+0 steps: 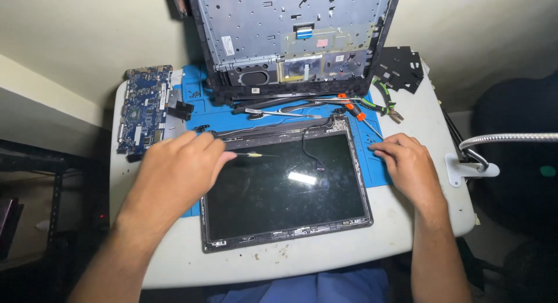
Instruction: Disassembling a laptop screen assembly by prying off the bezel and using an applicator tool on the internal edges.
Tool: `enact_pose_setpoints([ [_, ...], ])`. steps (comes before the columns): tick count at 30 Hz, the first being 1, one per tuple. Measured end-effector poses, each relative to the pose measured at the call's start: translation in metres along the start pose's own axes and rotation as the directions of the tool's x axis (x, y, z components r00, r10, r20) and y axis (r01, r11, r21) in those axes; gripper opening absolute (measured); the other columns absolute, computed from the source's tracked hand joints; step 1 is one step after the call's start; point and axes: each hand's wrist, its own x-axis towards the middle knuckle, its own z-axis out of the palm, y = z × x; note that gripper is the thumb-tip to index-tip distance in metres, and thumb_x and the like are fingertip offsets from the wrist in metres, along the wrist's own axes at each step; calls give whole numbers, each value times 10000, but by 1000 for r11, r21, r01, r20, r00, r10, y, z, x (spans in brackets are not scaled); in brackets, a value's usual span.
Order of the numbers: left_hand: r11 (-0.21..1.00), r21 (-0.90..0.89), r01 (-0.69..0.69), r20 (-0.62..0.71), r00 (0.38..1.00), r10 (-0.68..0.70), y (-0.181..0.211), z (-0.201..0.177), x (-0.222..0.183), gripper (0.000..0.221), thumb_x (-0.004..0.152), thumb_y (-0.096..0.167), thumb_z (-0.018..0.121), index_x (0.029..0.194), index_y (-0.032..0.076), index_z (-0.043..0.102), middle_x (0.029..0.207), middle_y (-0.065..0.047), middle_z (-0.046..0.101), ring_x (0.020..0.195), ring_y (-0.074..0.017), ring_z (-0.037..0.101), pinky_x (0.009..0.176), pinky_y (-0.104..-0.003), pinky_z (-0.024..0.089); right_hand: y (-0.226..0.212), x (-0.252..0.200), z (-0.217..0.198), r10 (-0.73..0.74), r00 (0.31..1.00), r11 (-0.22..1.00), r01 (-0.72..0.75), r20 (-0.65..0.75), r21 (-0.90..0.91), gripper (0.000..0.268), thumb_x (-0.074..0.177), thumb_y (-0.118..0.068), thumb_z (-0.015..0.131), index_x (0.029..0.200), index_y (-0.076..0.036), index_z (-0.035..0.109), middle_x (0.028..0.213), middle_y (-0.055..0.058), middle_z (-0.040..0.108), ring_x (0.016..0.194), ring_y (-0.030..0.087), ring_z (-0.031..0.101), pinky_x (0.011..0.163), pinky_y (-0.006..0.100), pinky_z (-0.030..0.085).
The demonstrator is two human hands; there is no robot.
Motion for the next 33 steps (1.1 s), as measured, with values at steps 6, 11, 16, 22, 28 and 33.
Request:
enact_pose_setpoints([
  [6, 976, 210, 62, 19, 998, -67, -19, -13, -67, 398, 1009, 466, 731, 727, 247, 557, 692, 53, 557, 676, -169, 587, 566, -342, 459, 41, -9, 21, -211, 975, 974, 204, -65, -101, 260, 943, -65, 712, 1138, -215, 796, 1112, 0, 744, 1060, 205, 692, 940, 355, 502],
  [11, 982, 187, -18, 85, 996, 2, -9, -42, -91, 186, 869, 210, 728, 734, 227, 602, 708, 36, 582, 735, -206, 561, 613, -355, 441, 34, -22, 17, -327, 935, 920, 281, -140, -271, 247, 1078, -65, 755, 1289, -186, 801, 1222, 38, 727, 1039, 232, 681, 924, 417, 537],
  [16, 981, 158, -112, 188, 979, 81, 9, -61, -107, 197, 852, 69, 651, 719, 210, 616, 702, 25, 572, 776, -222, 542, 605, -362, 403, -41, -43, 32, -472, 877, 876, 454, -92, -165, 240, 1074, -209, 755, 1302, -132, 763, 1237, 80, 747, 1128, 298, 701, 978, 437, 500],
  [22, 951, 205, -230, 298, 940, 164, 24, -62, -115, 328, 894, -34, 619, 682, 213, 575, 666, 24, 527, 730, -192, 491, 572, -335, 361, -134, -79, 78, -784, 619, 620, 782, 42, 66, 650, 860, -619, 666, 1310, -152, 635, 1324, 45, 647, 1185, 268, 600, 1015, 445, 466],
  [28, 941, 244, -235, 267, 949, 167, 30, -55, -116, 314, 900, 0, 634, 688, 227, 587, 687, 38, 525, 750, -189, 498, 576, -323, 355, -161, -86, 106, -848, 526, 530, 838, -64, -135, 394, 982, -454, 662, 1284, -201, 672, 1338, -34, 664, 1173, 201, 618, 1102, 427, 435],
  [33, 937, 238, -257, 278, 942, 188, 30, -54, -115, 315, 904, 2, 633, 696, 236, 601, 685, 43, 533, 756, -188, 503, 583, -322, 360, -161, -85, 108, -850, 517, 526, 840, -99, -128, 342, 987, -412, 655, 1243, -189, 697, 1301, -33, 689, 1150, 209, 627, 1096, 432, 437],
])
